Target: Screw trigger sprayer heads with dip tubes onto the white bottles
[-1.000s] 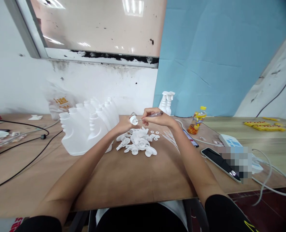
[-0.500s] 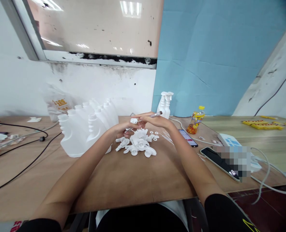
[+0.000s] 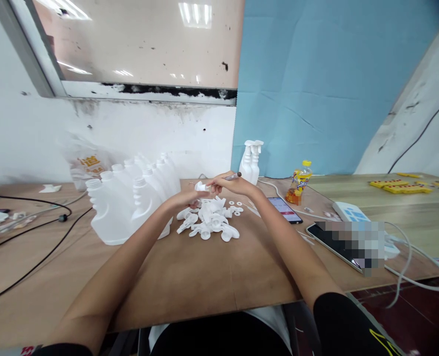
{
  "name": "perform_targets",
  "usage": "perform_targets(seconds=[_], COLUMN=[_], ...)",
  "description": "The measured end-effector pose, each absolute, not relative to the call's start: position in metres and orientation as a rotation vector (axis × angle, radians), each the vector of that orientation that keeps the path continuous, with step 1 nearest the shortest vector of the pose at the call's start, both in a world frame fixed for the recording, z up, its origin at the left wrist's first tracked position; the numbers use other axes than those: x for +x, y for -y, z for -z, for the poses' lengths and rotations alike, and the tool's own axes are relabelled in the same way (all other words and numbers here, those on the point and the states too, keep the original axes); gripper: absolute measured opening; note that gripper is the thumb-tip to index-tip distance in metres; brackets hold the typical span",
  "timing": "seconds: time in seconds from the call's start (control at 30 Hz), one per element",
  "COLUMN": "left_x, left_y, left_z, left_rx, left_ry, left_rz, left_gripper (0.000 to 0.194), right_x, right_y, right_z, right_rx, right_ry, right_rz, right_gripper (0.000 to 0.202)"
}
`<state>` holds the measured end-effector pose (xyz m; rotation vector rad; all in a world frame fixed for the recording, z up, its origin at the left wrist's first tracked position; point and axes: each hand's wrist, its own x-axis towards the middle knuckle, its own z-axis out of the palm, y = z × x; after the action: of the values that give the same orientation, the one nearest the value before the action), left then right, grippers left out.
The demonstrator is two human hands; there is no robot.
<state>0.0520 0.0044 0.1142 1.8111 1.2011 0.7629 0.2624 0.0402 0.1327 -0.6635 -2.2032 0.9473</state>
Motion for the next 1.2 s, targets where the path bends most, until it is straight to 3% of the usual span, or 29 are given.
perform_targets(seconds=[0.3, 0.5, 0.7, 1.03, 1.2], left_x=[0.048, 0.047, 0.048, 0.051, 0.049], left_y=[-0.019, -0.027, -0.035, -0.023, -0.022], left_z=[-0.091, -0.08, -0.07, -0.081, -0.084], left_rx=[2.073, 2.077, 2.109, 2.181, 2.199], left_ry=[-1.622, -1.724, -1.721, -1.706, -1.681], left_rz=[-0.655, -0.499, -0.384, -0.34, -0.339], left_gripper=[0.035, 0.052, 0.037, 0.037, 0.037], right_x=[0.298, 0.305, 0.308, 0.325, 0.346], right_y=[-0.074, -0.08, -0.082, -0.1, -0.113], right_z=[-0.106, -0.097, -0.095, -0.089, -0.095], right_rx=[-1.659, -1.767, -1.774, -1.731, -1.48], right_ry=[2.403, 2.409, 2.382, 2.082, 1.728], right_rz=[-1.041, -1.172, -1.202, -1.083, -0.972], right_gripper=[0.048, 0.055, 0.059, 0.058, 0.053])
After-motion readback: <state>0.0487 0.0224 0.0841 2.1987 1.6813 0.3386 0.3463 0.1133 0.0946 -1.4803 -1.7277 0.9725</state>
